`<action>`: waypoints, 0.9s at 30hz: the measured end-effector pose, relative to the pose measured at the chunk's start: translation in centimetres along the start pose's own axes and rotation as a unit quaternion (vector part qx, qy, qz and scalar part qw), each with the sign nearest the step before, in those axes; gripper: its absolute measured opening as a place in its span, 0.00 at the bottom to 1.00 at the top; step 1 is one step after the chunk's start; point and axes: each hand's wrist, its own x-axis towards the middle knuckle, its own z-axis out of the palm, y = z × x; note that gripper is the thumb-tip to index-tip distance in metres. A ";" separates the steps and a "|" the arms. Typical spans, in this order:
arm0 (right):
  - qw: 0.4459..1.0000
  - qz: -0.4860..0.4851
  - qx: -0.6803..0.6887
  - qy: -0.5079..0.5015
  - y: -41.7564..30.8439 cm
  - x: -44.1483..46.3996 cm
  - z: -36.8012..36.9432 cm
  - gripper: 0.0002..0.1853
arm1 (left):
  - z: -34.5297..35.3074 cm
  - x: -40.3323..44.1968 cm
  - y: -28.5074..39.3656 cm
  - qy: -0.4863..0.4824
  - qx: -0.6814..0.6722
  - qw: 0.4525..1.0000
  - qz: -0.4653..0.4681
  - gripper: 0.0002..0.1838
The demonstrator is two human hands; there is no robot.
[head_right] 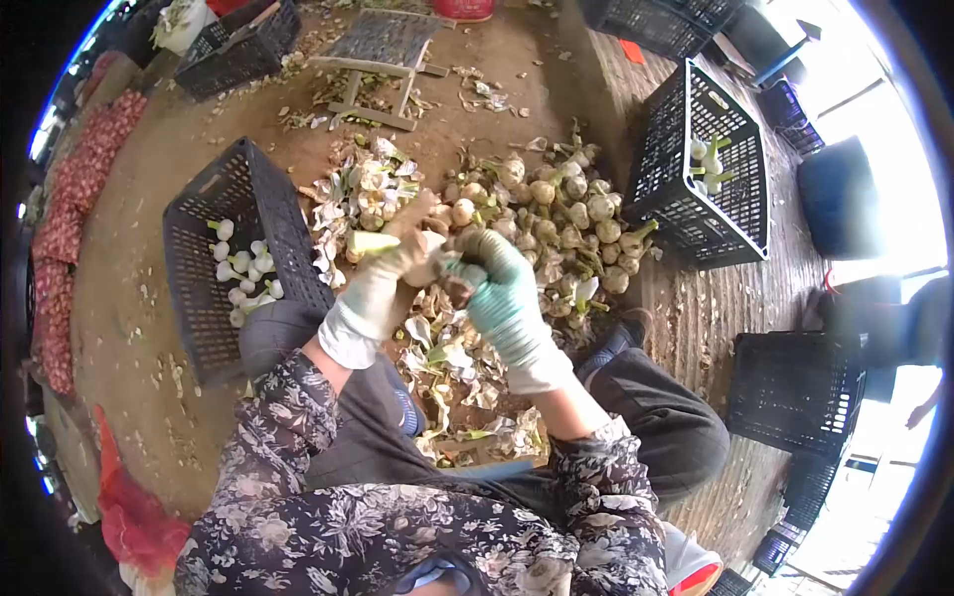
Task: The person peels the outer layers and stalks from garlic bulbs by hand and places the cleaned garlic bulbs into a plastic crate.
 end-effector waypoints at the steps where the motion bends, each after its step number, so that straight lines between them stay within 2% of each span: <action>1: 0.970 -0.214 -0.112 0.021 3.2 0.5 0.4 0.05 | 0.5 0.2 -0.3 0.068 -0.043 0.996 0.031 0.25; 3: 0.980 -0.161 -0.117 0.010 1.7 -0.2 0.9 0.04 | -0.1 0.0 -0.2 0.077 -0.091 0.993 -0.024 0.18; 4: 0.998 -0.028 0.012 0.054 2.1 0.6 0.2 0.05 | -0.2 0.3 -0.3 0.118 -0.041 0.992 0.004 0.14; 5: 0.980 0.106 0.140 0.097 2.4 1.6 -0.5 0.07 | -0.6 0.6 -0.5 0.096 -0.110 0.989 -0.003 0.14; 6: 0.975 0.111 0.173 0.080 2.6 2.1 -0.9 0.13 | -0.8 0.5 -0.5 0.102 -0.096 0.990 -0.017 0.14; 7: 0.974 0.117 0.185 0.056 2.8 2.0 -0.8 0.13 | -0.9 0.3 -0.5 0.108 -0.083 0.990 -0.031 0.14; 9: 0.968 0.143 0.205 0.013 1.2 0.4 0.9 0.14 | 0.9 0.1 0.3 0.121 -0.047 0.991 0.011 0.13; 10: 0.988 0.052 0.141 0.018 2.4 0.4 1.4 0.12 | 0.4 0.5 -0.4 0.110 -0.023 0.993 0.021 0.13; 11: 0.993 0.025 0.114 0.026 3.1 0.6 1.2 0.12 | 0.4 0.8 -0.6 0.098 0.001 0.995 0.033 0.12; 14: 0.998 -0.045 -0.004 0.050 3.1 0.8 0.8 0.09 | -0.1 0.6 0.3 0.106 0.012 0.988 -0.107 0.15; 15: 0.997 -0.050 -0.015 0.057 2.2 0.9 0.4 0.07 | -0.7 0.5 0.1 0.088 -0.028 0.992 -0.086 0.15; 17: 0.973 0.031 0.161 0.165 2.8 2.1 -1.7 0.05 | -2.1 0.8 -1.0 0.048 -0.108 0.992 -0.045 0.15; 18: 0.957 0.052 0.183 0.219 4.3 2.4 -2.9 0.04 | -2.5 1.0 -1.1 0.060 -0.171 0.982 -0.053 0.16; 20: 0.963 0.171 0.206 0.001 6.0 2.6 -4.5 0.12 | -2.6 1.5 -0.7 0.071 -0.235 0.966 -0.078 0.16; 21: 0.962 0.202 0.093 -0.157 5.5 1.3 -4.7 0.16 | -2.5 1.3 -0.7 0.082 -0.268 0.955 -0.096 0.17; 22: 0.954 0.090 -0.234 -0.164 7.4 0.9 -4.9 0.27 | -2.2 1.2 -0.7 0.106 -0.278 0.949 -0.101 0.19; 25: 0.991 -0.002 -0.137 0.003 5.5 1.3 -3.5 0.37 | -1.5 1.4 -0.7 0.065 -0.258 0.961 -0.071 0.19; 26: 0.999 0.035 -0.023 -0.031 3.7 1.3 -2.6 0.45 | -0.3 1.0 -0.3 0.088 -0.214 0.971 -0.058 0.17; 27: 0.994 -0.086 -0.014 -0.070 3.0 0.7 -1.5 0.42 | -0.2 1.1 -0.7 0.088 -0.192 0.976 -0.059 0.18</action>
